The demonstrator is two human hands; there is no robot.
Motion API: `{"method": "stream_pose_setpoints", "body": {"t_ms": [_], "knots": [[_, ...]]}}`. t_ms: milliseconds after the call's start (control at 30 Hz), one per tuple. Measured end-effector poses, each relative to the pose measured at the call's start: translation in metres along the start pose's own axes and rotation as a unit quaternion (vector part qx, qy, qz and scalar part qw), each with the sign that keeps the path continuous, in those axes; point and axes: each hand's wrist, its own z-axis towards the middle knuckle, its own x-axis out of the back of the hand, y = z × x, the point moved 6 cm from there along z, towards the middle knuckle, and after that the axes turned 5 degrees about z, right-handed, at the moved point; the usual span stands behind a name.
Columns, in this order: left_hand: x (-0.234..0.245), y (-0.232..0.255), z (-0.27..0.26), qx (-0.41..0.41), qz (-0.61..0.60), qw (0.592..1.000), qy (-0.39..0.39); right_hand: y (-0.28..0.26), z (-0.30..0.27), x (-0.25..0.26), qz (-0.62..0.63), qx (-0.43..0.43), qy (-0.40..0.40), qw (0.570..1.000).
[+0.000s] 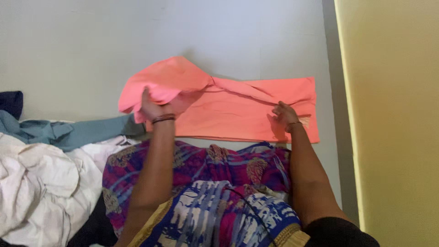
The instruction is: The person folds a pink long-sleeved shirt by hand on the floor, smoothing the fabric, tucking the sleeves inward, and folding the sides to create a rectangle before finishing the fold.
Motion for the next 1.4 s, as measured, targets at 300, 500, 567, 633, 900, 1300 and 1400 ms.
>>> {"method": "stream_pose_setpoints", "body": {"t_ms": [300,500,567,633,900,1300,1400], "knots": [[-0.139,0.079,-0.142,0.048,0.203,0.943,0.261,0.000,-0.001,0.008,0.015,0.089,0.042,0.995],[-0.138,0.026,-0.208,0.308,0.268,0.807,0.426,0.006,0.017,0.045,-0.058,0.015,0.066,0.996],[-0.153,0.021,-0.218,0.352,0.313,0.720,0.509,-0.035,0.019,0.040,-0.679,0.151,0.187,0.694],[-0.173,0.018,-0.182,0.277,0.419,0.787,0.359,-0.047,0.015,0.063,-0.545,0.201,0.234,0.780],[0.037,-0.015,-0.010,0.218,0.818,0.492,0.202,-0.074,0.016,0.099,-0.497,0.179,0.362,0.767],[0.114,-0.004,0.029,0.187,0.864,0.438,0.165,-0.060,0.062,0.141,-0.426,0.005,0.318,0.847],[0.121,-0.008,0.038,0.159,0.884,0.430,0.091,-0.087,0.063,0.129,-0.489,0.149,0.328,0.794]]}}
